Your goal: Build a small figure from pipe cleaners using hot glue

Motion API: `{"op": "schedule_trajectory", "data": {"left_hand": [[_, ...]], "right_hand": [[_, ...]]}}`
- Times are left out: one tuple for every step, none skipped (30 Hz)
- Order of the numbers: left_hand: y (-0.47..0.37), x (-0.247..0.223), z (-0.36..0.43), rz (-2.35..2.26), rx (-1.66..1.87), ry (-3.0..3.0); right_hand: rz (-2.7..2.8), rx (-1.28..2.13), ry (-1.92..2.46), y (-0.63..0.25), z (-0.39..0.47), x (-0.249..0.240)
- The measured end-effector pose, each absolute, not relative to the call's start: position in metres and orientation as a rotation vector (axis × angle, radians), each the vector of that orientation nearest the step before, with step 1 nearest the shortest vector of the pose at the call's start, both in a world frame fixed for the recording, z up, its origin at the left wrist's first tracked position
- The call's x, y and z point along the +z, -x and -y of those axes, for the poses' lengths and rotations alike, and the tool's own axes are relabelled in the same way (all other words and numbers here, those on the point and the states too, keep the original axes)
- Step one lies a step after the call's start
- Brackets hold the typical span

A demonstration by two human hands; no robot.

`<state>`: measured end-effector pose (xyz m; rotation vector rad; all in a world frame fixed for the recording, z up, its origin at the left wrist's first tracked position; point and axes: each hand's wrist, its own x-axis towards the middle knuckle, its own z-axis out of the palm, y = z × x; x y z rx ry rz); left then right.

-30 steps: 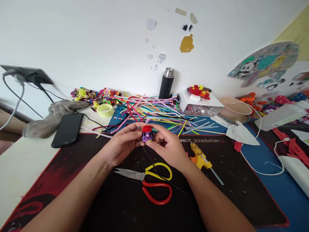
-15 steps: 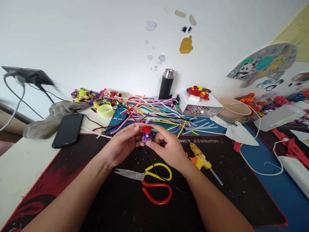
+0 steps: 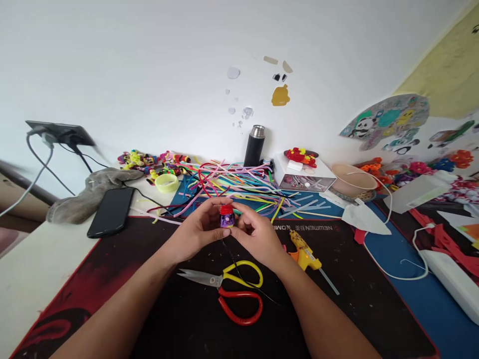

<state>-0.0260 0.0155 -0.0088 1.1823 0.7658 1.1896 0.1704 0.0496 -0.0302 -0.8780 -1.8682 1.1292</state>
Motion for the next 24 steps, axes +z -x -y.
{"op": "schedule_trajectory", "data": {"left_hand": [[0.026,-0.0099,-0.0161,-0.765,1.191,-1.177],[0.0261,-0.0111,-0.0166,-0.761,1.192,-1.172],[0.0262,-0.0123,-0.0171,-0.756,1.193,-1.171],[0.0263,-0.0135,-0.0175,-0.753,1.197,-1.174],[0.0261,-0.0144,-0.0178,-0.753,1.202,-1.179],[0.0259,-0.015,-0.018,-0.757,1.209,-1.181],[0.0256,-0.0154,-0.0181,-0.764,1.217,-1.179],[0.0252,-0.0155,-0.0182,-0.77,1.224,-1.178],[0.0248,-0.0154,-0.0184,-0.774,1.231,-1.175],[0.0245,-0.015,-0.0186,-0.776,1.234,-1.172],[0.0243,-0.0144,-0.0188,-0.779,1.235,-1.169],[0.0244,-0.0138,-0.0191,-0.782,1.238,-1.164],[0.0245,-0.0131,-0.0193,-0.788,1.24,-1.157],[0.0248,-0.0125,-0.0196,-0.795,1.244,-1.147],[0.0253,-0.012,-0.0198,-0.804,1.247,-1.135],[0.0257,-0.0117,-0.02,-0.811,1.248,-1.123],[0.0262,-0.0116,-0.0202,-0.815,1.248,-1.111],[0.0266,-0.0117,-0.0204,-0.816,1.247,-1.1],[0.0269,-0.0121,-0.0206,-0.817,1.246,-1.09],[0.0272,-0.0127,-0.0207,-0.818,1.245,-1.082],[0.0274,-0.0135,-0.0209,-0.819,1.245,-1.076],[0.0277,-0.0144,-0.0211,-0.819,1.245,-1.073],[0.028,-0.0155,-0.0213,-0.818,1.243,-1.074],[0.0283,-0.0166,-0.0215,-0.818,1.239,-1.079]], "right_hand": [[1.873,1.126,0.881,-0.1705,-0.0498,-0.0314],[1.878,1.125,0.885,-0.1706,-0.05,-0.0323],[1.882,1.125,0.889,-0.1707,-0.0502,-0.0331],[1.883,1.127,0.891,-0.1708,-0.0503,-0.0337],[1.882,1.131,0.89,-0.1709,-0.0504,-0.0343],[1.879,1.136,0.886,-0.1709,-0.0505,-0.0347],[1.874,1.143,0.882,-0.1708,-0.0506,-0.0351],[1.87,1.149,0.878,-0.1707,-0.0506,-0.0354],[1.867,1.154,0.876,-0.1706,-0.0505,-0.0356],[1.867,1.16,0.876,-0.1705,-0.0505,-0.0356],[1.868,1.167,0.877,-0.1703,-0.0505,-0.0355],[1.871,1.176,0.879,-0.1702,-0.0504,-0.0353],[1.875,1.184,0.882,-0.17,-0.0504,-0.0349],[1.878,1.19,0.886,-0.1698,-0.0504,-0.0345],[1.878,1.191,0.889,-0.1696,-0.0505,-0.0339],[1.874,1.188,0.893,-0.1695,-0.0505,-0.0332],[1.864,1.184,0.897,-0.1694,-0.0506,-0.0324],[1.853,1.181,0.9,-0.1694,-0.0508,-0.0315],[1.84,1.179,0.904,-0.1695,-0.0509,-0.0307],[1.83,1.18,0.907,-0.1698,-0.0511,-0.03],[1.822,1.179,0.91,-0.1701,-0.0512,-0.0294],[1.817,1.176,0.91,-0.1704,-0.0513,-0.0291],[1.814,1.173,0.91,-0.1706,-0.0515,-0.0291],[1.812,1.168,0.91,-0.1709,-0.0516,-0.0292]]}}
